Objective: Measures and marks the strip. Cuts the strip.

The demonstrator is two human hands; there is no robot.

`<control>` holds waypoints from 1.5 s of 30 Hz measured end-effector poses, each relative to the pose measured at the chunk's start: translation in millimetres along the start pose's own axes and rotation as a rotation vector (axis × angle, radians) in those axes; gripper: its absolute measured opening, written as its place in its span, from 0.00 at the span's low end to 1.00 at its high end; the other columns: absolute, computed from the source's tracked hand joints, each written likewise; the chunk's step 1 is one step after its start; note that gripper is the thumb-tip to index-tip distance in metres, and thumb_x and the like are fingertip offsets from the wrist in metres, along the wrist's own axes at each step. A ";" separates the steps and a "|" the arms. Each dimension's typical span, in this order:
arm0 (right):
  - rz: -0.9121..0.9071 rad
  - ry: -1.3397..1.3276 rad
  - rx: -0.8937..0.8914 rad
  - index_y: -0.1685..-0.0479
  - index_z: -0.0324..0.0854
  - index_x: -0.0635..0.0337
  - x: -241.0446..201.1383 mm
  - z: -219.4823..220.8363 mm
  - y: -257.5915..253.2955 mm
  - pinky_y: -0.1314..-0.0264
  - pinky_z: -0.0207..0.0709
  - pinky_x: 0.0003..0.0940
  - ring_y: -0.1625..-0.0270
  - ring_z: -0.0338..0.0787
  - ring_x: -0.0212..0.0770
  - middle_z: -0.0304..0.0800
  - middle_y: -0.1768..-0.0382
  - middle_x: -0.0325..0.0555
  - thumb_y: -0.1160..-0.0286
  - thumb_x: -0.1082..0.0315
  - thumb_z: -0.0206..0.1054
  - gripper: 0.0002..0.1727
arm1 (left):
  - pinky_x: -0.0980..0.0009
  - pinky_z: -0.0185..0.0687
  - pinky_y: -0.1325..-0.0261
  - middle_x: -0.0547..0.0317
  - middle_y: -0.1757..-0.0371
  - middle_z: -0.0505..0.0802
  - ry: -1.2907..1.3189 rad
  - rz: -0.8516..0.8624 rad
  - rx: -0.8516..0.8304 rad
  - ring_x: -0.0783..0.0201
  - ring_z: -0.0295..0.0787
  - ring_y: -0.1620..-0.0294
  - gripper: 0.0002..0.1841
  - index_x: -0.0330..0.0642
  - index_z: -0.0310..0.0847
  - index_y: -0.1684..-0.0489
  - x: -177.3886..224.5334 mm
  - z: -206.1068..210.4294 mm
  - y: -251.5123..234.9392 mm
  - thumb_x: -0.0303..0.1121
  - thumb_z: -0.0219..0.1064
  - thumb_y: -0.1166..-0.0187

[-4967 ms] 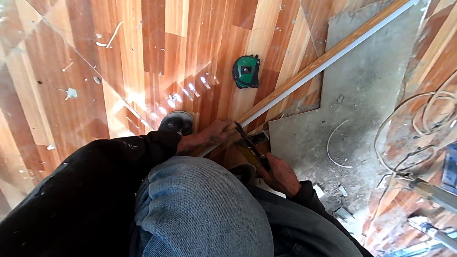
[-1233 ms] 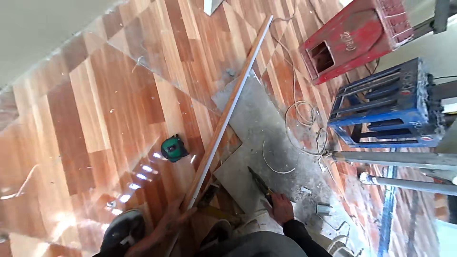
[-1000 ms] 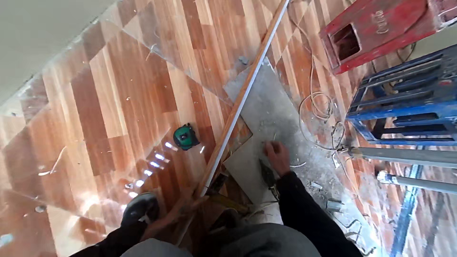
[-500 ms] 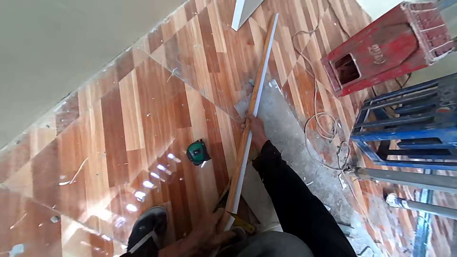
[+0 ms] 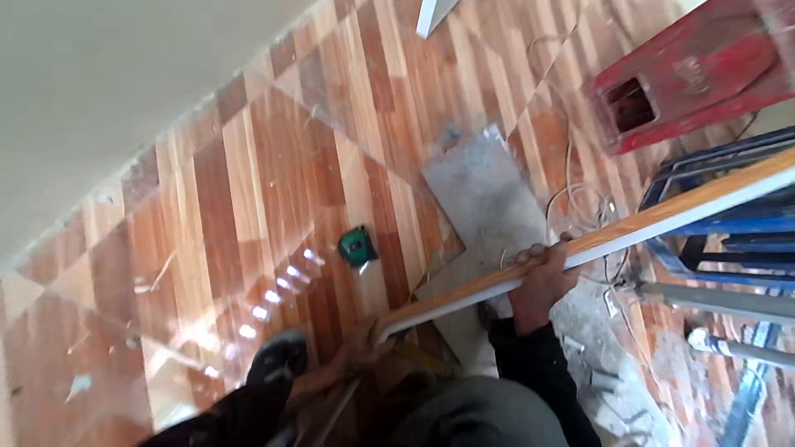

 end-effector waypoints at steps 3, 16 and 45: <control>0.043 0.031 -0.060 0.36 0.62 0.53 -1.3 -8.5 -4.8 0.74 0.87 0.33 0.82 0.82 0.32 0.75 0.79 0.30 0.03 0.61 0.39 0.12 | 0.62 0.85 0.48 0.44 0.52 0.90 -0.054 -0.005 -0.062 0.60 0.88 0.54 0.30 0.30 0.77 0.33 6.0 15.2 13.9 0.49 0.69 0.21; 0.437 0.129 -0.515 0.45 0.67 0.61 108.5 160.0 -43.2 0.79 0.86 0.32 0.84 0.83 0.36 0.79 0.80 0.40 0.06 0.64 0.50 0.09 | 0.68 0.88 0.48 0.52 0.58 0.92 0.067 0.059 -0.095 0.69 0.91 0.57 0.25 0.31 0.78 0.38 22.9 35.7 26.6 0.44 0.72 0.22; 0.384 0.132 -0.405 0.43 0.65 0.58 81.9 115.3 -59.4 0.80 0.86 0.33 0.83 0.83 0.36 0.80 0.77 0.39 0.04 0.63 0.48 0.09 | 0.71 0.88 0.46 0.52 0.54 0.93 0.047 0.049 -0.174 0.71 0.92 0.55 0.29 0.31 0.75 0.30 23.3 45.1 19.6 0.45 0.72 0.21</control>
Point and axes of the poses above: each hand's wrist, its own y-axis away from the middle knuckle, its own z-axis out of the palm, x = y × z, the point moved 6 cm from there along -y, towards the middle knuckle
